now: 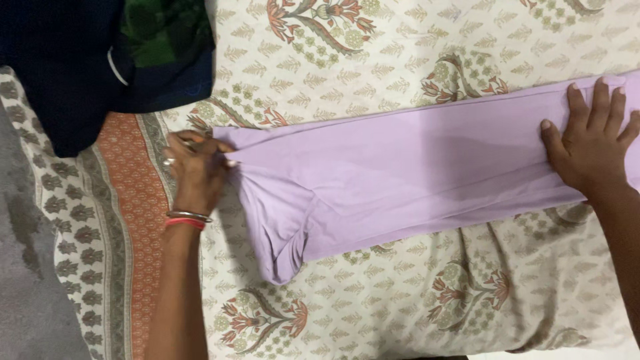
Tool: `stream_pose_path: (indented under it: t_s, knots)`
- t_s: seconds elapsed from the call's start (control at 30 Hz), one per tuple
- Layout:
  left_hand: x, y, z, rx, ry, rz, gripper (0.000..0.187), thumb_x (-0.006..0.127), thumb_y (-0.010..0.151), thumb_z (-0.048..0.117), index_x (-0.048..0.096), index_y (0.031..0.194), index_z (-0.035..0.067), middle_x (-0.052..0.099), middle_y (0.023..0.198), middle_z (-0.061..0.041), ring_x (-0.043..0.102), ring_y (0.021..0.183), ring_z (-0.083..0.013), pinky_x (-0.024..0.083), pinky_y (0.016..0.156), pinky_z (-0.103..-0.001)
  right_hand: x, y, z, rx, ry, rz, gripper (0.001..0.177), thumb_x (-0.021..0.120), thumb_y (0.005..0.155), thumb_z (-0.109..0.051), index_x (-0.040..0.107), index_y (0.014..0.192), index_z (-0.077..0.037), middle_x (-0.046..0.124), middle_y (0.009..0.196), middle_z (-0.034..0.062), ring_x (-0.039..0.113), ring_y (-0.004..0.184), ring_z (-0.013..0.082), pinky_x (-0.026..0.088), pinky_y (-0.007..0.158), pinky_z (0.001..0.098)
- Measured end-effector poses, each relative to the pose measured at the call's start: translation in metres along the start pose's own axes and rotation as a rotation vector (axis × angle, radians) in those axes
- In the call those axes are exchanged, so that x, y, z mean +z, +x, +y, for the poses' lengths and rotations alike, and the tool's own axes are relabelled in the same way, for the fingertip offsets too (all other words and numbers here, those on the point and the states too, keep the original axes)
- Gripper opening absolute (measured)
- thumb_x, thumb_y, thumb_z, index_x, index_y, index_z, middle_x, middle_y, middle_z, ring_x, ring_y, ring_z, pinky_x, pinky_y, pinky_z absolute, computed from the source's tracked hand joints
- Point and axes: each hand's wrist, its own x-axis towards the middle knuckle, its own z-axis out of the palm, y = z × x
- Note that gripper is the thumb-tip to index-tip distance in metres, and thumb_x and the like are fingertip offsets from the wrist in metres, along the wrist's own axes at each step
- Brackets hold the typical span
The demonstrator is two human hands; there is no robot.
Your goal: The person folds a pair of trousers and a sweatshirt by hand on a bed, then places them inside an open suitcase already containing other clothes.
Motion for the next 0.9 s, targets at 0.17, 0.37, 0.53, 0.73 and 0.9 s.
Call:
stream_pose_path:
  t_s: [0.17,0.37,0.53,0.73,0.9]
  knots:
    - [0.001,-0.005,0.001,-0.095,0.092,0.054,0.032,0.074,0.091,-0.004,0.079,0.110,0.021,0.048,0.127,-0.012,0.047,0.121,-0.0313,0.042,0.109,-0.045,0.000,0.004,0.000,0.011,-0.011,0.000,0.076,0.031,0.106,-0.054,0.023,0.164,-0.007,0.009,0.171,0.0327,0.001,0.159,0.0506,-0.004,0.117,0.0766]
    - [0.041,-0.025,0.121,-0.419,-0.239,0.178,0.055,0.049,0.105,0.030,0.040,0.156,0.011,0.028,0.162,-0.022,0.025,0.153,-0.0402,0.013,0.125,-0.060,-0.003,0.002,-0.005,0.019,0.023,0.023,0.075,0.031,0.105,-0.057,0.024,0.164,-0.011,0.010,0.171,0.0301,0.001,0.158,0.0485,-0.006,0.117,0.0741]
    - [0.077,-0.038,0.184,0.007,0.131,-0.026,0.076,0.051,0.101,0.052,0.028,0.164,0.017,0.009,0.169,-0.028,0.008,0.157,-0.0460,0.008,0.125,-0.060,-0.001,0.000,-0.014,0.061,0.061,0.071,0.074,0.033,0.105,-0.058,0.029,0.164,-0.013,0.012,0.172,0.0264,0.000,0.159,0.0450,-0.007,0.119,0.0706]
    - [0.074,-0.040,0.176,-0.118,0.137,-0.047,0.085,0.056,0.093,0.058,0.028,0.164,0.020,0.007,0.168,-0.031,0.006,0.156,-0.0481,0.009,0.123,-0.061,0.001,-0.006,-0.011,0.065,0.061,0.152,0.068,0.042,0.107,-0.052,0.033,0.166,-0.019,0.016,0.175,0.0204,0.003,0.160,0.0452,-0.006,0.122,0.0696]
    - [0.100,-0.038,0.237,-0.306,0.241,0.004,0.086,0.054,0.096,0.054,0.023,0.166,0.017,0.004,0.169,-0.033,0.001,0.156,-0.0492,-0.002,0.115,-0.072,0.008,-0.005,-0.004,0.033,0.048,0.232,0.064,0.052,0.106,-0.046,0.040,0.163,-0.020,0.024,0.173,0.0184,0.012,0.160,0.0454,-0.001,0.123,0.0703]
